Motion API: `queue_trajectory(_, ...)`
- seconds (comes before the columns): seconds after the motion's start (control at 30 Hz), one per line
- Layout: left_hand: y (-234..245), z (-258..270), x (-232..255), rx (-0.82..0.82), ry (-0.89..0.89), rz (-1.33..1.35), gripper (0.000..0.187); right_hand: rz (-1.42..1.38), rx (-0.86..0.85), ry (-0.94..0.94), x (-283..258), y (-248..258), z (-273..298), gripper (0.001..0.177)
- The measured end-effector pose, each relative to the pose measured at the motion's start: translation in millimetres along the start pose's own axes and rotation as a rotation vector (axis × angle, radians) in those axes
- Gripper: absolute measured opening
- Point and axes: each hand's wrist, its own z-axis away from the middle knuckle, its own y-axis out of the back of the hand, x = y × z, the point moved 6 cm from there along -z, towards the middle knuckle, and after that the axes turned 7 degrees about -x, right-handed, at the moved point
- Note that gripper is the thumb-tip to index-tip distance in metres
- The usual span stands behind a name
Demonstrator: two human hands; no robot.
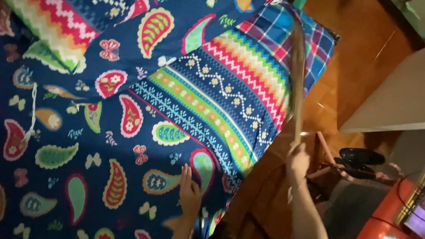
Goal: Cleaning a bed by beating the mattress with a broom to remove dust and smoothing the bedsheets.
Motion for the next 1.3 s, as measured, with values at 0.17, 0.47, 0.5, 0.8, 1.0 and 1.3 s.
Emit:
queue_trajectory(0.17,-22.1,-28.3,5.4,-0.066,0.072,-0.021,0.063,0.441,-0.415,0.466,51.5,-118.6,32.3,0.08)
queue_trajectory(0.47,-60.8,-56.8,17.2,0.01,-0.101,-0.085,0.051,0.579,-0.199,0.266,6.9,14.1,-90.8,0.063)
queue_trajectory(0.5,-63.3,-55.7,16.8,0.002,-0.098,-0.087,0.051,0.579,-0.206,0.26,-1.7,32.0,-94.4,0.063)
queue_trajectory(0.8,-62.8,-21.8,18.0,-0.03,0.001,0.012,0.054,-0.176,0.253,0.116,-9.4,43.9,-49.5,0.045)
queue_trajectory(1.0,-31.1,-5.3,6.5,0.063,0.101,0.031,0.066,0.276,-0.326,0.606,12.1,-118.5,96.1,0.033)
queue_trajectory(1.3,56.1,65.4,-30.3,0.233,0.083,-0.044,0.05,0.756,-0.332,0.354,73.2,-89.2,48.0,0.055)
